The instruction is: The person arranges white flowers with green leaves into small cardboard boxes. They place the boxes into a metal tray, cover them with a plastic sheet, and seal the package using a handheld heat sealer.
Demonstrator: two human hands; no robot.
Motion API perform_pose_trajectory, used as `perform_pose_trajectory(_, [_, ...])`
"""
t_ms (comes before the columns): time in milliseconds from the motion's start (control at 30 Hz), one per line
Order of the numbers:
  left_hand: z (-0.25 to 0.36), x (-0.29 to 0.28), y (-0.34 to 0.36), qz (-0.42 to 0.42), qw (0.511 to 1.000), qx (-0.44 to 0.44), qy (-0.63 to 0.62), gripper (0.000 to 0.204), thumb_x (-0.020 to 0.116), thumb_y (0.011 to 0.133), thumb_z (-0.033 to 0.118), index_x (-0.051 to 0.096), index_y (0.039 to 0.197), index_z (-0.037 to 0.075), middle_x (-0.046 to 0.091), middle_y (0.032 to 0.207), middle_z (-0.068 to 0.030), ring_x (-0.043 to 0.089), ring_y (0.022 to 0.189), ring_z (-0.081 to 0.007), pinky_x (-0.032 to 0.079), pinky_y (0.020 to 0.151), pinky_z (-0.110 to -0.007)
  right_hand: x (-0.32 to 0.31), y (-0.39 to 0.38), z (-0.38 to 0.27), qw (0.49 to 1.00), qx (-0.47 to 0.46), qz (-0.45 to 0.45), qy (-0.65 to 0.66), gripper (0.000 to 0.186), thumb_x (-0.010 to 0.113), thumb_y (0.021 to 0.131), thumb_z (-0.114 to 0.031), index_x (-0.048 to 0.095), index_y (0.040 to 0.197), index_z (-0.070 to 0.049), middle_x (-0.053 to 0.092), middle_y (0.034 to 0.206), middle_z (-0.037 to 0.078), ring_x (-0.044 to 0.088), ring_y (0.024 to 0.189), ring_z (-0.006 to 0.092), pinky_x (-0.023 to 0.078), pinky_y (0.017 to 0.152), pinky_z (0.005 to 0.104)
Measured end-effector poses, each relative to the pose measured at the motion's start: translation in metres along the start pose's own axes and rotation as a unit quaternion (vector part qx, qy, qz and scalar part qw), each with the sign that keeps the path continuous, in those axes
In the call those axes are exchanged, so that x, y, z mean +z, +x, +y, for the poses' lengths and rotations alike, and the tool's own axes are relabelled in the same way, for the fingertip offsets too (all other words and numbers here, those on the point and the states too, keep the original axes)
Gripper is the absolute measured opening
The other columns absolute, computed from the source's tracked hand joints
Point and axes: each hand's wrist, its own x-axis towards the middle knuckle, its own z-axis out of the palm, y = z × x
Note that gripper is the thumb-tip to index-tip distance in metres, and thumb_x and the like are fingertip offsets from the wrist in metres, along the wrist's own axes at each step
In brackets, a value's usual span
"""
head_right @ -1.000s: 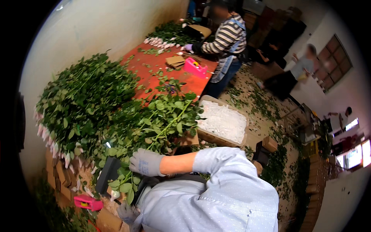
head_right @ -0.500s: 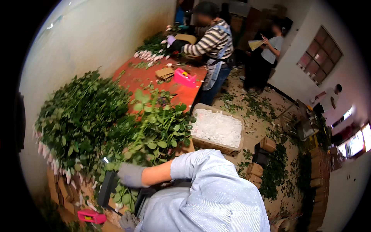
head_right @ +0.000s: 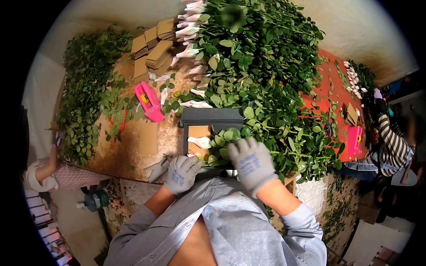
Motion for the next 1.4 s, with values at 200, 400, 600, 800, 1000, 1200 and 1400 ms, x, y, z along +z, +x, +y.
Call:
perform_pose_trajectory(200, [0.004,0.009,0.01,-0.003,1.0,0.005,-0.014,0.028,0.064,0.087,0.018,0.072,0.112,0.011,0.065,0.115,-0.0028,0.059,0.101,-0.0227,0.048,0.08,-0.041,0.048,0.075,-0.012,0.997,-0.019,-0.077,0.025,0.037,0.068,0.087,-0.021,0.059,0.12,-0.007,0.065,0.108,0.012,0.066,0.102,0.0301,0.055,0.083,0.0406])
perform_pose_trajectory(400, [0.001,0.009,0.014,0.008,1.0,0.012,-0.008,0.026,0.07,0.082,0.017,0.073,0.107,0.012,0.066,0.11,-0.0027,0.06,0.093,-0.0233,0.049,0.076,-0.04,0.062,0.081,-0.018,0.988,-0.082,-0.109,0.073,0.042,0.067,0.089,-0.023,0.058,0.125,-0.005,0.065,0.119,0.014,0.066,0.109,0.0304,0.057,0.086,0.0404])
perform_pose_trajectory(600, [0.0,0.007,0.012,0.001,1.0,0.019,-0.009,0.023,0.072,0.083,0.018,0.074,0.105,0.013,0.067,0.111,-0.0015,0.06,0.095,-0.0219,0.05,0.077,-0.039,0.086,0.072,-0.02,0.985,-0.134,-0.018,0.106,0.029,0.057,0.092,-0.02,0.061,0.119,-0.008,0.067,0.109,0.01,0.066,0.105,0.0283,0.056,0.08,0.0421])
perform_pose_trajectory(800, [-0.018,-0.036,0.039,-0.01,0.977,-0.08,-0.197,0.019,0.076,0.082,0.015,0.076,0.1,0.009,0.071,0.105,-0.0061,0.063,0.093,-0.0262,0.052,0.08,-0.038,0.085,0.069,-0.024,0.988,-0.103,-0.015,0.115,0.029,0.056,0.092,-0.018,0.061,0.119,-0.008,0.066,0.107,0.01,0.066,0.104,0.0279,0.056,0.078,0.0423])
perform_pose_trajectory(1000, [-0.054,-0.04,0.082,-0.075,0.932,-0.257,-0.243,0.027,0.061,0.094,0.013,0.072,0.115,0.001,0.072,0.105,-0.0205,0.068,0.097,-0.0373,0.054,0.088,-0.042,0.077,0.071,-0.021,0.988,-0.107,-0.038,0.109,0.031,0.056,0.092,-0.017,0.06,0.122,-0.008,0.066,0.11,0.011,0.066,0.107,0.0282,0.057,0.079,0.0412])
perform_pose_trajectory(1200, [-0.057,-0.03,0.08,-0.126,0.897,-0.322,-0.275,0.028,0.057,0.098,0.014,0.069,0.118,0.0,0.071,0.113,-0.0229,0.07,0.105,-0.037,0.054,0.092,-0.04,0.084,0.069,-0.02,0.986,-0.112,-0.015,0.124,0.031,0.056,0.092,-0.017,0.06,0.122,-0.008,0.066,0.112,0.012,0.067,0.105,0.029,0.057,0.08,0.0414])
perform_pose_trajectory(1400, [-0.054,-0.021,0.065,-0.079,0.906,-0.324,-0.26,0.029,0.06,0.099,0.016,0.07,0.119,-0.002,0.074,0.114,-0.0192,0.071,0.105,-0.0284,0.054,0.092,-0.037,0.088,0.069,-0.023,0.982,-0.112,-0.002,0.153,0.032,0.059,0.09,-0.015,0.06,0.122,-0.007,0.066,0.115,0.013,0.066,0.106,0.0306,0.057,0.081,0.0428])
